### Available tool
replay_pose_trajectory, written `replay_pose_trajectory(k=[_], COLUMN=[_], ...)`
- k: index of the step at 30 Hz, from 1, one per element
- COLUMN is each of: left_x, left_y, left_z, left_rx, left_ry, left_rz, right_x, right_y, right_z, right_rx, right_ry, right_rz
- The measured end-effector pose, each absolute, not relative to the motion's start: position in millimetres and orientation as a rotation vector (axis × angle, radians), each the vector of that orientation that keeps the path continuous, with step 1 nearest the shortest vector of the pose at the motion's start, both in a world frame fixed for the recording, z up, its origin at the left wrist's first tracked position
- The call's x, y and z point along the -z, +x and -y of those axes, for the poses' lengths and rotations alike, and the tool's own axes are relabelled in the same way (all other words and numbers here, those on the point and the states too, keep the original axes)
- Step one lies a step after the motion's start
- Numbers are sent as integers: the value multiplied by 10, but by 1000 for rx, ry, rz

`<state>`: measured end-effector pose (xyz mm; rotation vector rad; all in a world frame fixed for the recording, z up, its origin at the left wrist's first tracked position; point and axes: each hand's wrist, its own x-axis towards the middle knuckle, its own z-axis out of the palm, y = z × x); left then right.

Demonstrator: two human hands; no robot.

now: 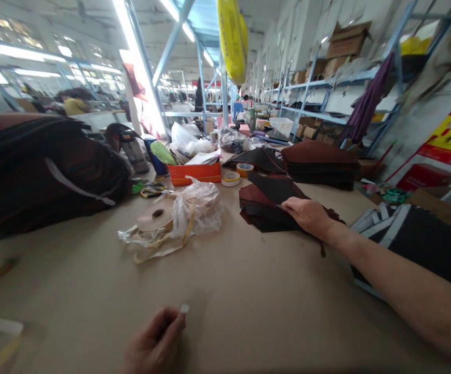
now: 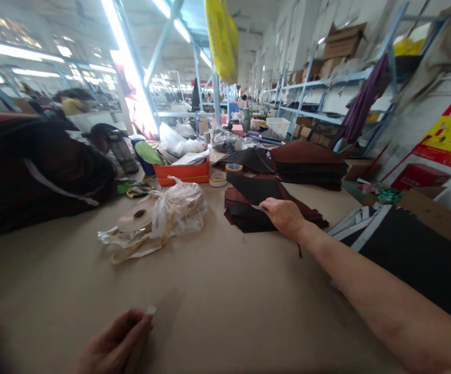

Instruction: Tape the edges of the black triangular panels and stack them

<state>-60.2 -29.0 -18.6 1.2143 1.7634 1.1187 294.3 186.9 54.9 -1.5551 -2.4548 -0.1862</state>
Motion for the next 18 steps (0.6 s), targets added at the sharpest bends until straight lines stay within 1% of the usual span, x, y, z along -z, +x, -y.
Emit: replay_pose_trajectory(k=[4, 7, 11, 14, 16, 18], left_x=[-55, -203, -315, -323, -303, -279], left_y=[-676, -631, -324, -13, 167, 307], left_z=[309, 326, 321, 310, 303, 297], left_rx=[-1084, -1034, -829, -671, -608, -575], left_ry=[954, 901, 1064, 1180, 1209, 1230], left_rz=[-1557, -1416, -1325, -1261, -1221, -1210], right_x=[-340, -17, 333, 408, 372, 283], right_y=[2736, 2655, 2718, 2830, 2882, 2884], right_z=[-1046, -516, -227, -204, -177, -118], right_rx=[195, 112, 0, -132, -314, -609], right_ry=[-998, -786, -858, -907, -945, -1029], right_rz=[2837, 2973, 2860, 2760, 2692, 2547])
